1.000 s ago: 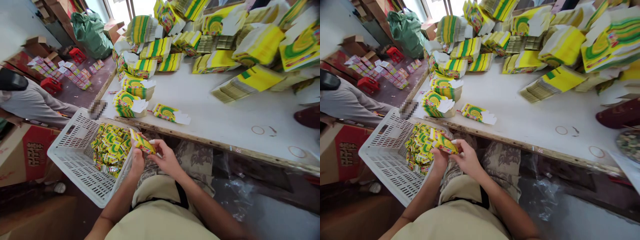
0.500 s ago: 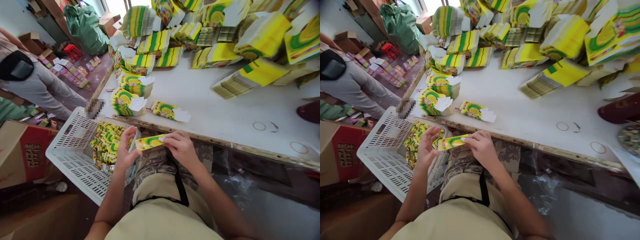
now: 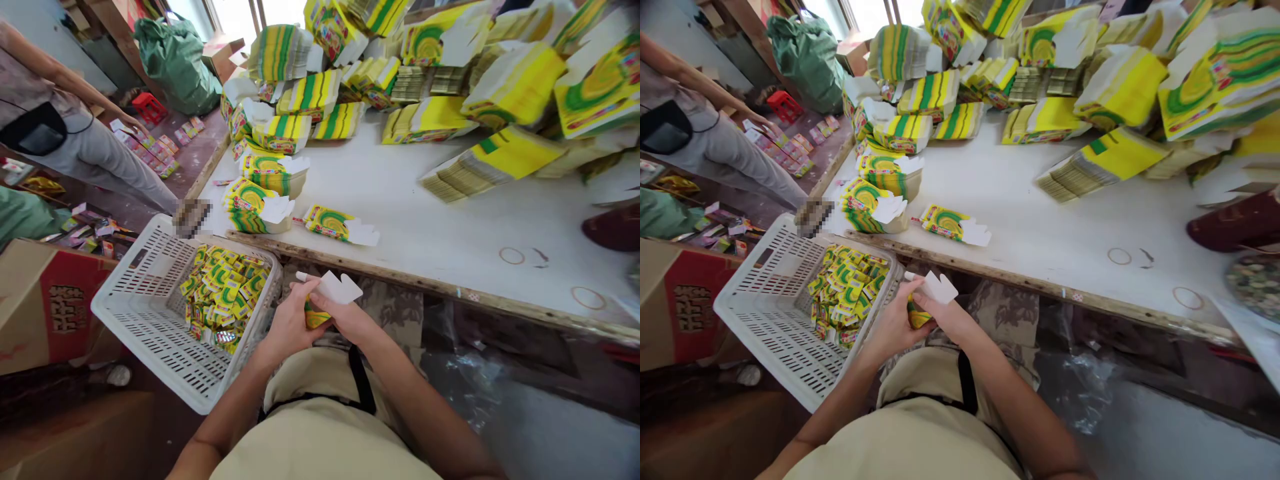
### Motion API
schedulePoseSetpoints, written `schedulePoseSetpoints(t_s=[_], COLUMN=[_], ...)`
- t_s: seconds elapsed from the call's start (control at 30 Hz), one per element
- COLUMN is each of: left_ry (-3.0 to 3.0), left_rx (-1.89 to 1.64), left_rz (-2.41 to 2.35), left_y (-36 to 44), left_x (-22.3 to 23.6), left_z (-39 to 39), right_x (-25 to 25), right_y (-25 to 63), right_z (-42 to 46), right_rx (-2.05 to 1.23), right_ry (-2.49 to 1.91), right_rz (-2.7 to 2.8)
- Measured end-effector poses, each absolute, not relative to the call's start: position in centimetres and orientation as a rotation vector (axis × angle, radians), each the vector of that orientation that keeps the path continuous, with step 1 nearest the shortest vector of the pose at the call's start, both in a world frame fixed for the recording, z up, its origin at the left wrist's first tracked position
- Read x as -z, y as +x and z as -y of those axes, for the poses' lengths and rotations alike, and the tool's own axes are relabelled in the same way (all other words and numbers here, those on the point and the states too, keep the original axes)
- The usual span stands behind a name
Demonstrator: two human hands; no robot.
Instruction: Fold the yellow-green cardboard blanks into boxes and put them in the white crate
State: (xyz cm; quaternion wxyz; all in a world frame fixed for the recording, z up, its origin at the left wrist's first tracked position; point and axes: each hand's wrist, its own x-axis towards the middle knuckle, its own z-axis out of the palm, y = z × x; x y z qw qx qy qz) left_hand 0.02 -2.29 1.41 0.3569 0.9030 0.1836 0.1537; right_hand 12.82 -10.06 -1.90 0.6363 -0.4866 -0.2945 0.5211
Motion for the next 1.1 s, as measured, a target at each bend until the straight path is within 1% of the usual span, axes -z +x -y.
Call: schedulePoseSetpoints(t_s=[0.07, 0.17, 0.3, 0.4, 0.53, 0.77, 0.93, 1.1], left_ry=[2.336, 2.310, 2.187, 2.154, 2.221, 2.328, 2.337, 2.439], left_rx=[-0.409, -0.325, -0.182, -0.262, -0.389, -0.370, -0.323, -0.347], left_rz=[-0.485, -0.568, -0.680, -0.655, -0.724, -0.717, -0.665, -0.666], left_y=[0.0, -0.1, -0.1, 0.0, -0.2, -1.8, -2.1, -1.1], left_x=[-1.3, -1.2, -0.6, -0.2, -0.6, -1.5, -1.6, -1.7], left_z=[2.3, 1.9, 1.3, 1.0, 0.7, -0.1, -0.5, -0.2], right_x=[3.0, 3.7, 2.7, 1.8, 1.9, 3.1, 2.2, 1.9], right_y=[12.6, 12.4, 12.2, 12.3, 13.4, 15.1, 16.4, 15.0], right_z=[9.9, 10.1, 10.9, 11.3, 11.1, 11.5, 11.8, 11.0], right_rx=[-1.195, -1.085, -0.827, -0.628, -0.484, -0.573, -0.665, -0.630], right_ry=[-1.115, -1.168, -1.296, -1.371, -1.446, -1.457, -1.437, -1.573], right_rz=[0.620, 0.666, 1.045, 1.273, 1.275, 1.428, 1.537, 1.381])
